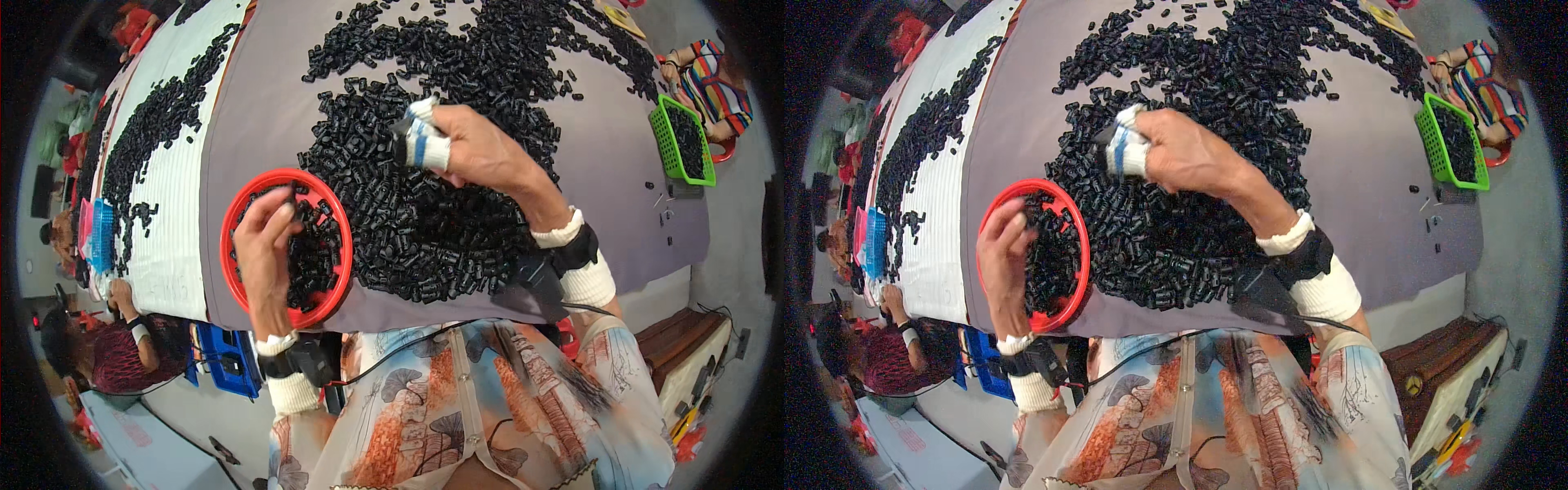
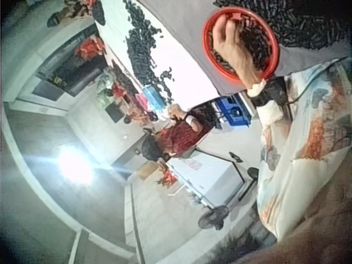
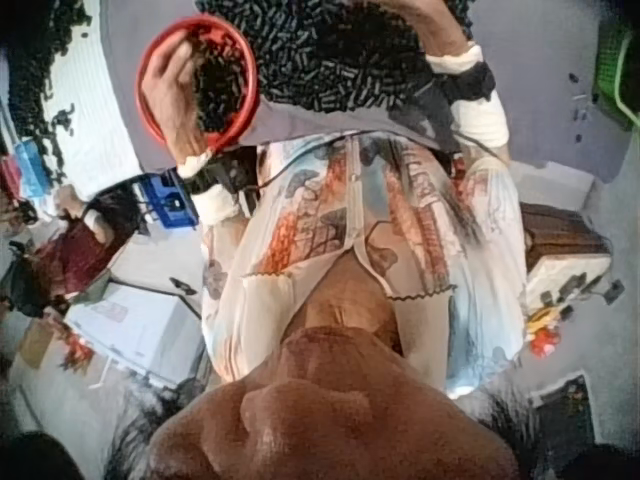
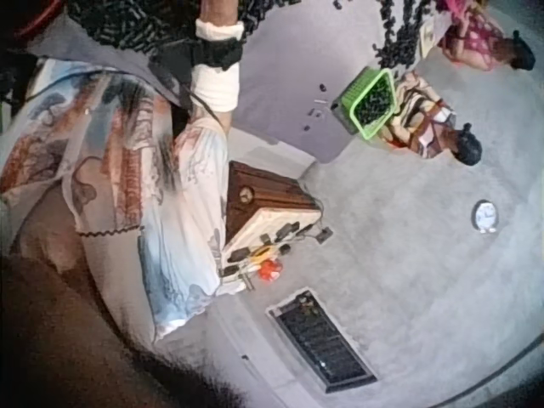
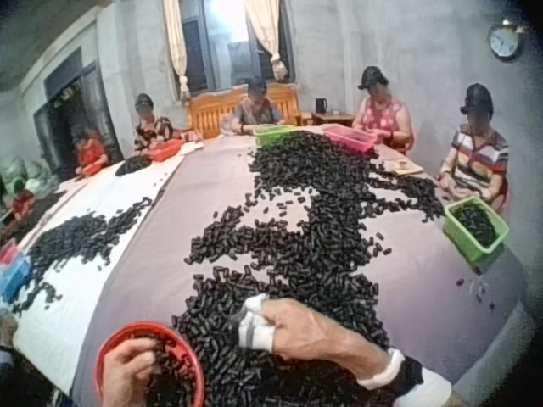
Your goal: The person picks up black plastic components from a pile, trims them with a blade, and places them into a red tray, occasionally clearing space on the table.
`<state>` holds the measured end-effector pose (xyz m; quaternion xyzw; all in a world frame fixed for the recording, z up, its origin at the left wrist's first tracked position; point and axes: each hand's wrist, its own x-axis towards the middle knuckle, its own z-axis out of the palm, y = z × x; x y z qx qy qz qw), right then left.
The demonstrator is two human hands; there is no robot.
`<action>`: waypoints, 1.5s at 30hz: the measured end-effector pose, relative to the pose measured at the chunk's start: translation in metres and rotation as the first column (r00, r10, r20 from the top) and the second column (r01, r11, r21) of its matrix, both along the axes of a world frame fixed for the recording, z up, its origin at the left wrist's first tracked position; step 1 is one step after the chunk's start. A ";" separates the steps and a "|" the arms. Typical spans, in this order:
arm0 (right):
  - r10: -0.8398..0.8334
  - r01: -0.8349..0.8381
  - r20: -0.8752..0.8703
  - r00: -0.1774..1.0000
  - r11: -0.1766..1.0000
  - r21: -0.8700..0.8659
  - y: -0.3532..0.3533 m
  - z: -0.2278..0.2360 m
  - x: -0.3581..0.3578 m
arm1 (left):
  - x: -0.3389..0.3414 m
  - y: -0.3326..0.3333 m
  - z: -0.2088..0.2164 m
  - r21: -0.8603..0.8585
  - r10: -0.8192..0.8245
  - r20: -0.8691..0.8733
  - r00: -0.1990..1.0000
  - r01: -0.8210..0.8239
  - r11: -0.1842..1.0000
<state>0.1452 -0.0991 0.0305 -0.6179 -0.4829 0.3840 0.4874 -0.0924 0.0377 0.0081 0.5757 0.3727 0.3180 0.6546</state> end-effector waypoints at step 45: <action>-0.174 0.175 -0.018 0.985 0.978 0.110 0.020 0.051 0.002 | 0.106 -0.013 0.025 -0.320 -0.144 0.713 0.686 0.502 0.803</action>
